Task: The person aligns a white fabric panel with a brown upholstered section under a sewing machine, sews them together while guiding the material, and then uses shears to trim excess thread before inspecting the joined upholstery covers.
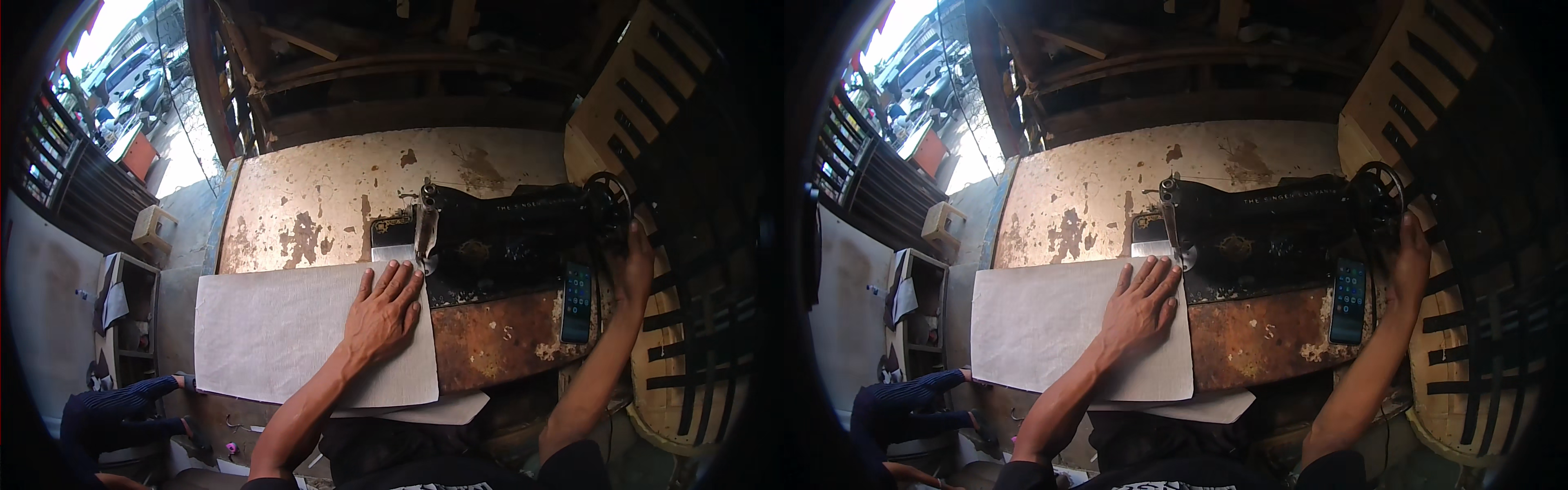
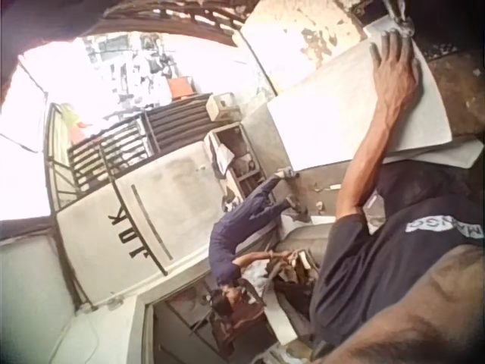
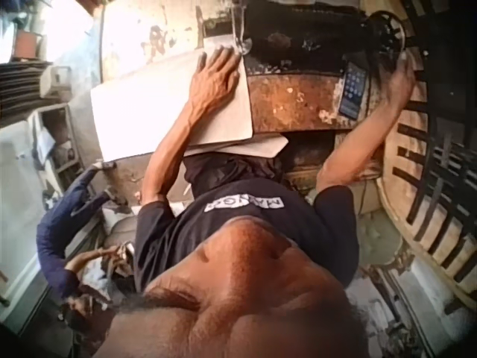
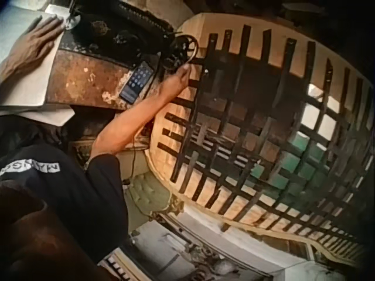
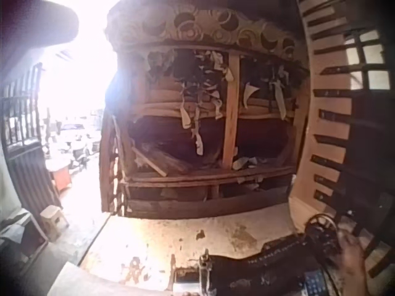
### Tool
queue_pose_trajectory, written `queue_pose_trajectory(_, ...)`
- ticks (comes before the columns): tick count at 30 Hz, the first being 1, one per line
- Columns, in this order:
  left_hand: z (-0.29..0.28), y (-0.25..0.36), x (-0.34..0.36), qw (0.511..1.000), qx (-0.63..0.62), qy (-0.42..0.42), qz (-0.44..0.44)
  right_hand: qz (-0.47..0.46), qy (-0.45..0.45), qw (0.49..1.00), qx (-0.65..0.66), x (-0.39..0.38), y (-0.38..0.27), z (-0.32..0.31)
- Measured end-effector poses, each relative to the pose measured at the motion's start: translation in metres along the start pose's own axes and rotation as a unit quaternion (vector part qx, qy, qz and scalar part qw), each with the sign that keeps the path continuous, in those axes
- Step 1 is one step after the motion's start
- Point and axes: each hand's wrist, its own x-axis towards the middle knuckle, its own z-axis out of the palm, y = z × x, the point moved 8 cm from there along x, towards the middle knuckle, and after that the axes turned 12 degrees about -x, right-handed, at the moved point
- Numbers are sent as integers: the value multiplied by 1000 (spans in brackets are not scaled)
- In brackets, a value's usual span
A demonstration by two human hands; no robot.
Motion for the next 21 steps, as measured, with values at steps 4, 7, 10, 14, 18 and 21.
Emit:
queue_pose_trajectory(4,2,-1,-3,1000,8,-11,0,-10,111,990,-87,-24,-12,4)
queue_pose_trajectory(7,-2,-5,-5,1000,14,-12,-7,-215,145,931,-256,-114,-78,90)
queue_pose_trajectory(10,2,-8,-7,999,20,-29,-6,85,-294,952,-22,-134,3,223)
queue_pose_trajectory(14,3,-3,0,999,24,-36,-3,-294,-277,889,-213,-80,49,286)
queue_pose_trajectory(18,1,2,1,999,20,-44,-12,-362,-268,707,-545,-83,58,326)
queue_pose_trajectory(21,1,-7,-2,999,23,-42,-11,-306,-310,595,-676,-80,88,335)
